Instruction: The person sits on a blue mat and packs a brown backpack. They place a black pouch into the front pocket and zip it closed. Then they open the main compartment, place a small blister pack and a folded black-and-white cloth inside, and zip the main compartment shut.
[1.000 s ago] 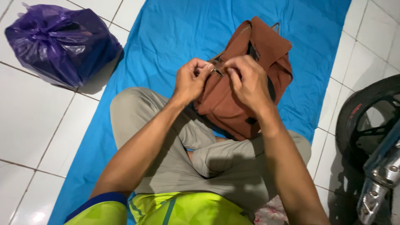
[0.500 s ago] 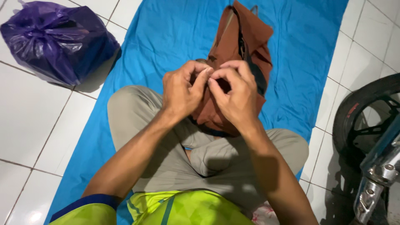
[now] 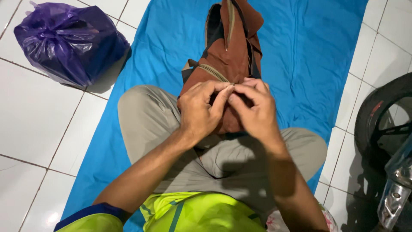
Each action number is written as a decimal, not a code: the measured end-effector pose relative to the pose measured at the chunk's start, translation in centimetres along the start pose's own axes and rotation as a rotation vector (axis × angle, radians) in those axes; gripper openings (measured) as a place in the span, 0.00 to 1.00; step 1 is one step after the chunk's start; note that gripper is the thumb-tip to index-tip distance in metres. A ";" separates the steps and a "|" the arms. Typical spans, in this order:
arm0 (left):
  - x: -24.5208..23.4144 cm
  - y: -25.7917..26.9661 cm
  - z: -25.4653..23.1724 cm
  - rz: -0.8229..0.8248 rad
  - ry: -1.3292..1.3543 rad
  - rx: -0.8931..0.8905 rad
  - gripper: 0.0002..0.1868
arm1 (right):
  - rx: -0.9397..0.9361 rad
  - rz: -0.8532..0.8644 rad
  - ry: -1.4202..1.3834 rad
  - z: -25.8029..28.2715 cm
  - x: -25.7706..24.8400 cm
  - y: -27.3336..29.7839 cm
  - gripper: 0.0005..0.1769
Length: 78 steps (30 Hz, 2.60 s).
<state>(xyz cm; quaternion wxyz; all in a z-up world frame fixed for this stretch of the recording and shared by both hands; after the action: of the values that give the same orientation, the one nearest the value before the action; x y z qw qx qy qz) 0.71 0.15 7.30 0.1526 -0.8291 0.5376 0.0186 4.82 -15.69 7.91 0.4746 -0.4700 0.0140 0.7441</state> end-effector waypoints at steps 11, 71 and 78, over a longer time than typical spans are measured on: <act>1.0 1.9 0.2 0.043 -0.048 0.005 0.04 | 0.038 -0.030 -0.105 1.1 -1.7 1.3 0.04; 3.5 3.2 -1.6 0.092 -0.064 0.185 0.02 | 0.452 -0.738 -0.226 -0.7 1.6 8.3 0.09; 4.9 3.3 1.3 0.050 -0.003 0.018 0.05 | 0.378 -0.670 -0.243 -2.7 1.9 7.1 0.08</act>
<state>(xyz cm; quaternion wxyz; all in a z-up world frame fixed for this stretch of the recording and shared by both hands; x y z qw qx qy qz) -0.02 -5.07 4.39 0.1604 -0.8139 0.5581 0.0189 1.37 -19.55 2.08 0.7672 -0.2615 -0.0594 0.5826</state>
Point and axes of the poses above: each hand's wrist, its own y-axis away from the middle knuckle, its own x-axis out of the palm, z = x × y, the point moved 6 cm from there along -y, towards the middle knuckle, and after that the axes turned 11 degrees about -x, right-handed, at the moved point
